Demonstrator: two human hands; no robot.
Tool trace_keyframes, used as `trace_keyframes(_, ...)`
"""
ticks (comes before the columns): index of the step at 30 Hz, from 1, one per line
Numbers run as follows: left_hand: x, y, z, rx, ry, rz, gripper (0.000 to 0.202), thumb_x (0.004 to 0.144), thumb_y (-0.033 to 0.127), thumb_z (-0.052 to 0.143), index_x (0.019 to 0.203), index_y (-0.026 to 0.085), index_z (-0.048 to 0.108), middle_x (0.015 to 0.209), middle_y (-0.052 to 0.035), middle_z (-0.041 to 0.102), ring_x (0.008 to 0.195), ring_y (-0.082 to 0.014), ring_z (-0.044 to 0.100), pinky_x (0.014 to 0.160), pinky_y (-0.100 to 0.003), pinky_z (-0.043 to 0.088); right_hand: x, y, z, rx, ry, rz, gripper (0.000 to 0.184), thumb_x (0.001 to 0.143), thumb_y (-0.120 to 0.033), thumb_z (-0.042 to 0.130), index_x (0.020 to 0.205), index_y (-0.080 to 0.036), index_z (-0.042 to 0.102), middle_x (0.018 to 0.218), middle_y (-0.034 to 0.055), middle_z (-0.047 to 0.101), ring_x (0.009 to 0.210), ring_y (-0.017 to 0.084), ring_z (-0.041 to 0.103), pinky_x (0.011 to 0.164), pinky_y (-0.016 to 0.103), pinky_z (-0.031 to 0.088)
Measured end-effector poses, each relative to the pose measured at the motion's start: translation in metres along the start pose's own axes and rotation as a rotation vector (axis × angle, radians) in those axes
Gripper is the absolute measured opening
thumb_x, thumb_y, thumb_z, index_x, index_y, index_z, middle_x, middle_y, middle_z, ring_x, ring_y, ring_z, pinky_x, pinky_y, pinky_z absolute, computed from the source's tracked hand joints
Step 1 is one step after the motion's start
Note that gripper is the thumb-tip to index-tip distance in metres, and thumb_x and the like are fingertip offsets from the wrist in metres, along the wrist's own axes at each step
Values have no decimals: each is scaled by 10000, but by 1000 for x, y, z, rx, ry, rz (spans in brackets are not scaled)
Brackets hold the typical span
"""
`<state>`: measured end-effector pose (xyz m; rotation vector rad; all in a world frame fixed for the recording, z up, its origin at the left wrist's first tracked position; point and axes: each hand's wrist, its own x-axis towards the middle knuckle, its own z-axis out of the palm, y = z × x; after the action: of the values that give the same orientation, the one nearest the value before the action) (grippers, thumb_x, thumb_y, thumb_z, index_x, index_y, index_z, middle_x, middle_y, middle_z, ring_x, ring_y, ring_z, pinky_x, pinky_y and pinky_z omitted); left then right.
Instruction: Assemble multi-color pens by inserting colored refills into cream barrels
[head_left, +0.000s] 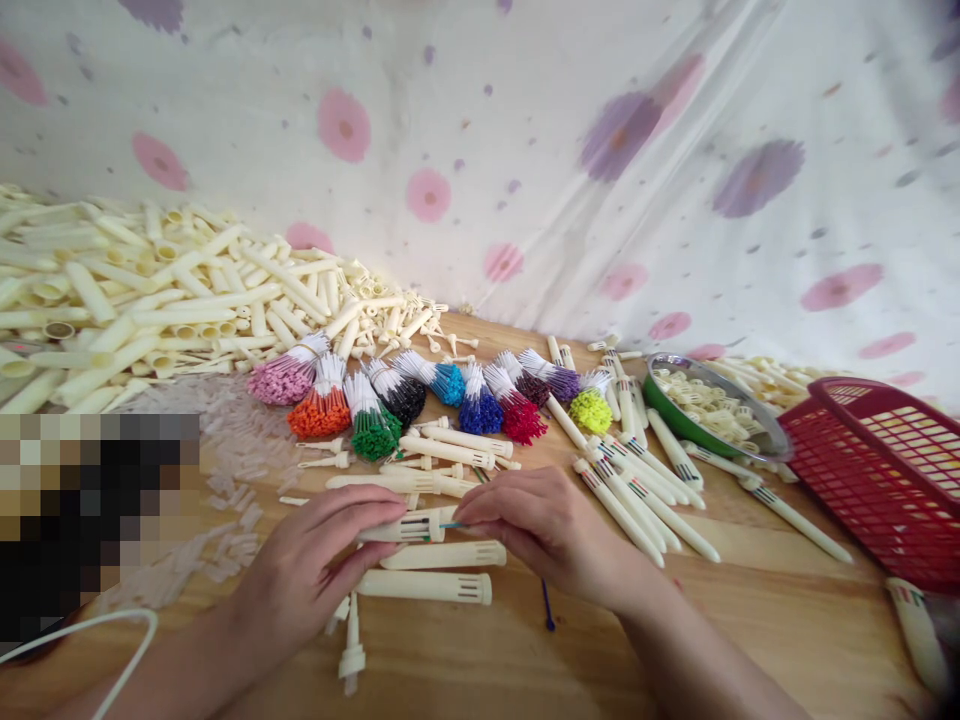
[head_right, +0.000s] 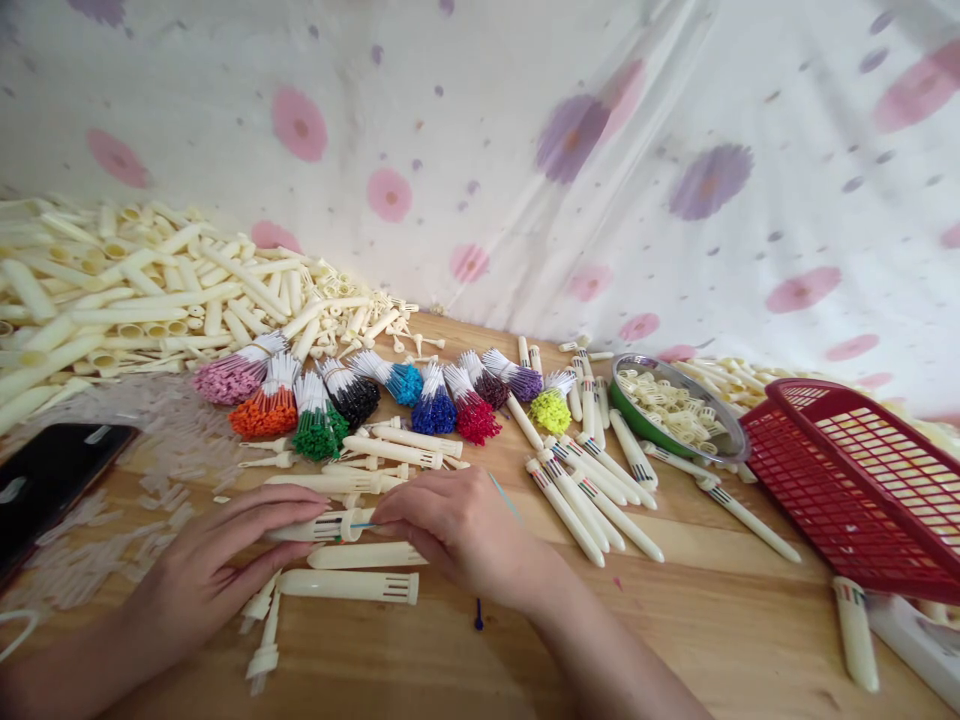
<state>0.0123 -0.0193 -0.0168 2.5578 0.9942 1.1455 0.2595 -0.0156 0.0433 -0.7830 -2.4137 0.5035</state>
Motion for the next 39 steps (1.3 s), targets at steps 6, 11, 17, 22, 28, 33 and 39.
trace_keyframes(6, -3, -1, -1, 32, 57, 0, 196, 885, 277, 537, 1070, 223, 578, 1004, -32, 683, 932, -147, 651, 839, -256, 532, 3, -1, 30, -11, 180, 85, 157, 916, -234, 501, 895, -163, 639, 736, 44, 680, 660, 123, 611, 589, 211, 456)
trace_keyframes(11, -2, -1, -2, 51, 86, -1, 182, 883, 282, 535, 1052, 237, 585, 982, -28, 694, 898, -158, 667, 800, -274, 552, 2, -5, 30, 84, 200, 156, 168, 901, -259, 533, 885, -161, 669, 744, 52, 691, 660, 124, 615, 604, 215, 472)
trace_keyframes(17, 2, 2, -6, 75, 108, 6, 177, 878, 240, 535, 1049, 239, 583, 973, -31, 695, 882, -164, 667, 794, -284, 550, 1, -10, 32, 543, 187, 542, 169, 816, -306, 632, 898, -176, 702, 765, 41, 697, 622, 107, 586, 568, 217, 492)
trace_keyframes(22, 2, 1, -7, 91, 126, -24, 181, 861, 201, 546, 1031, 250, 585, 963, -25, 684, 884, -171, 656, 793, -299, 539, 4, -10, 35, 1137, 160, 870, 317, 695, -433, 716, 846, -155, 696, 753, 30, 692, 484, 54, 505, 396, 153, 451)
trace_keyframes(28, 2, 0, -5, 95, 137, -34, 151, 844, 165, 556, 973, 237, 587, 938, -25, 672, 873, -173, 647, 783, -296, 524, 9, -13, 39, 1307, 213, 920, 263, 654, -354, 764, 810, -149, 716, 762, 40, 715, 475, 47, 507, 353, 126, 420)
trace_keyframes(33, 3, 2, -6, 113, 139, -13, 153, 842, 163, 547, 959, 251, 590, 921, -17, 678, 858, -174, 650, 778, -305, 527, 11, -15, 41, 1312, 231, 941, 243, 641, -336, 773, 789, -149, 726, 734, 38, 718, 456, 46, 506, 342, 126, 408)
trace_keyframes(39, 4, 1, -3, 65, 134, -52, 135, 845, 180, 542, 950, 251, 589, 920, -24, 678, 847, -175, 660, 750, -298, 548, 10, -13, 42, 1187, 228, 902, 274, 645, -389, 758, 812, -173, 733, 739, 36, 724, 444, 41, 503, 357, 129, 406)
